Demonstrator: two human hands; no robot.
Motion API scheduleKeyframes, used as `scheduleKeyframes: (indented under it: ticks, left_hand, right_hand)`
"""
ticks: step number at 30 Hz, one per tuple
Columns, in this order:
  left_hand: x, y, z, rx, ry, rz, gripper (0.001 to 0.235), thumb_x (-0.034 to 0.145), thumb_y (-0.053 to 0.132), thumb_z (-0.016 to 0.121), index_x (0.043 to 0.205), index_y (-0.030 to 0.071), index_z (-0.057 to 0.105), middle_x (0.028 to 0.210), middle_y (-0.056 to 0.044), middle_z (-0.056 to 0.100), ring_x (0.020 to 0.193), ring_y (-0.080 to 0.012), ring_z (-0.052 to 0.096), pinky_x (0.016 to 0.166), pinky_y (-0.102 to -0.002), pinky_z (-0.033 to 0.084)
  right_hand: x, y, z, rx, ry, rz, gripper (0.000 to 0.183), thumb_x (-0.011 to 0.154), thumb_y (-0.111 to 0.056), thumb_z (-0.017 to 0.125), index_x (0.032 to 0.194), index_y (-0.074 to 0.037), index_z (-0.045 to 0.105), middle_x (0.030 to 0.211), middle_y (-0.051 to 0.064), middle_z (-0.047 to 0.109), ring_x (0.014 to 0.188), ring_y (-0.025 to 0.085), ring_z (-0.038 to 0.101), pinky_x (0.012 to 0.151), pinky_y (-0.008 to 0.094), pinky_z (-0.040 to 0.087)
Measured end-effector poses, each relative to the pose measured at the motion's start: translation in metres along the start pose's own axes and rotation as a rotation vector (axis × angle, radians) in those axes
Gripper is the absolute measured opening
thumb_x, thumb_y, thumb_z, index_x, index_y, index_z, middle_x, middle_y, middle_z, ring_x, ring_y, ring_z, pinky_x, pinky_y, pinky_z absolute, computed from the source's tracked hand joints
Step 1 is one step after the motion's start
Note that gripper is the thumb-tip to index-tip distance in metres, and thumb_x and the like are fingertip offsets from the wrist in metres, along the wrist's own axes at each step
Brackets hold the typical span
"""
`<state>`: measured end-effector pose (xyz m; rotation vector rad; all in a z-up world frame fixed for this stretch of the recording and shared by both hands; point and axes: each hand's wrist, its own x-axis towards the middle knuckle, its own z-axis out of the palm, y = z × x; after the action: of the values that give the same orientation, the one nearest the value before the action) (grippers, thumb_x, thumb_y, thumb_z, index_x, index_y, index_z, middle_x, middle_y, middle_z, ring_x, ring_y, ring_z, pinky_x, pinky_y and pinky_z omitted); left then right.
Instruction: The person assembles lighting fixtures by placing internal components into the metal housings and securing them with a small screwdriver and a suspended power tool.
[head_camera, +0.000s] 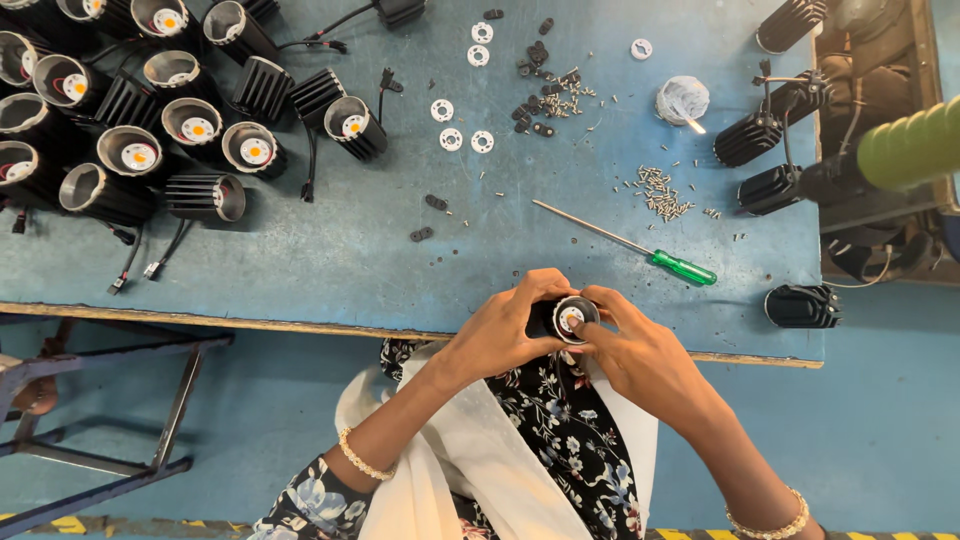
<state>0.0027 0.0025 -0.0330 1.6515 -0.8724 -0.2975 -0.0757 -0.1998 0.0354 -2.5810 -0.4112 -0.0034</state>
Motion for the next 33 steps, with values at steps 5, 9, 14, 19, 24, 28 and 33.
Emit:
scheduleKeyframes:
  ticks: [5,9,14,19,24,28,33]
  left_hand:
    - [0.0,0.002,0.001,0.036,-0.008,-0.039,0.075,0.08,0.027,0.088,0.135,0.01,0.04,0.129,-0.014,0.068,0.122,-0.0339,0.069,0.102,-0.044,0.057]
    - [0.001,0.001,0.001,0.021,-0.012,-0.018,0.071,0.084,0.026,0.085,0.134,0.009,0.038,0.131,-0.013,0.067,0.122,-0.0342,0.069,0.103,-0.043,0.058]
    - [0.002,-0.001,0.0,0.027,-0.011,-0.013,0.068,0.084,0.024,0.084,0.131,0.008,0.037,0.13,-0.014,0.067,0.122,-0.0347,0.069,0.102,-0.044,0.057]
    - [0.002,-0.002,-0.001,0.013,-0.015,0.017,0.07,0.085,0.024,0.084,0.131,0.006,0.034,0.131,-0.014,0.068,0.124,-0.0329,0.068,0.105,-0.044,0.056]
    - [0.003,-0.001,-0.004,-0.022,-0.051,0.028,0.072,0.087,0.022,0.082,0.135,0.006,0.03,0.136,-0.015,0.068,0.128,-0.0339,0.066,0.106,-0.045,0.054]
    - [0.002,0.0,-0.012,-0.091,-0.135,0.01,0.08,0.087,0.015,0.08,0.145,0.008,0.026,0.144,-0.018,0.063,0.136,-0.0372,0.059,0.111,-0.046,0.049]
    - [0.002,0.018,-0.015,-0.103,-0.149,0.025,0.089,0.088,0.007,0.077,0.154,0.01,0.018,0.156,-0.024,0.049,0.145,-0.0412,0.047,0.118,-0.047,0.041]
  right_hand:
    - [-0.003,0.001,0.002,0.039,0.018,-0.004,0.022,0.085,-0.009,0.072,0.108,-0.009,0.07,0.134,0.012,0.057,0.112,0.029,0.069,0.083,0.039,0.06]
    - [-0.007,-0.001,0.004,0.12,0.046,0.12,0.033,0.084,-0.017,0.075,0.113,-0.006,0.066,0.133,0.009,0.06,0.106,0.029,0.069,0.083,0.041,0.057]
    - [-0.011,-0.002,0.005,0.148,0.06,0.14,0.037,0.086,-0.015,0.072,0.122,-0.008,0.067,0.131,0.008,0.062,0.102,0.028,0.07,0.082,0.041,0.058]
    - [-0.011,0.002,0.011,0.084,0.125,0.013,0.03,0.089,-0.012,0.069,0.118,-0.007,0.071,0.129,0.01,0.061,0.107,0.03,0.072,0.086,0.04,0.059]
    - [-0.013,0.001,0.016,0.154,0.166,0.074,0.03,0.089,-0.017,0.074,0.116,-0.008,0.065,0.132,0.011,0.06,0.113,0.03,0.069,0.092,0.039,0.056]
    - [-0.015,-0.004,0.021,0.328,0.273,0.1,0.057,0.085,-0.017,0.078,0.136,-0.004,0.055,0.139,0.014,0.057,0.122,0.031,0.062,0.102,0.04,0.05]
    - [-0.013,-0.008,0.034,0.452,0.289,0.234,0.061,0.079,-0.016,0.086,0.134,-0.007,0.06,0.134,0.009,0.065,0.115,0.022,0.067,0.101,0.036,0.054]
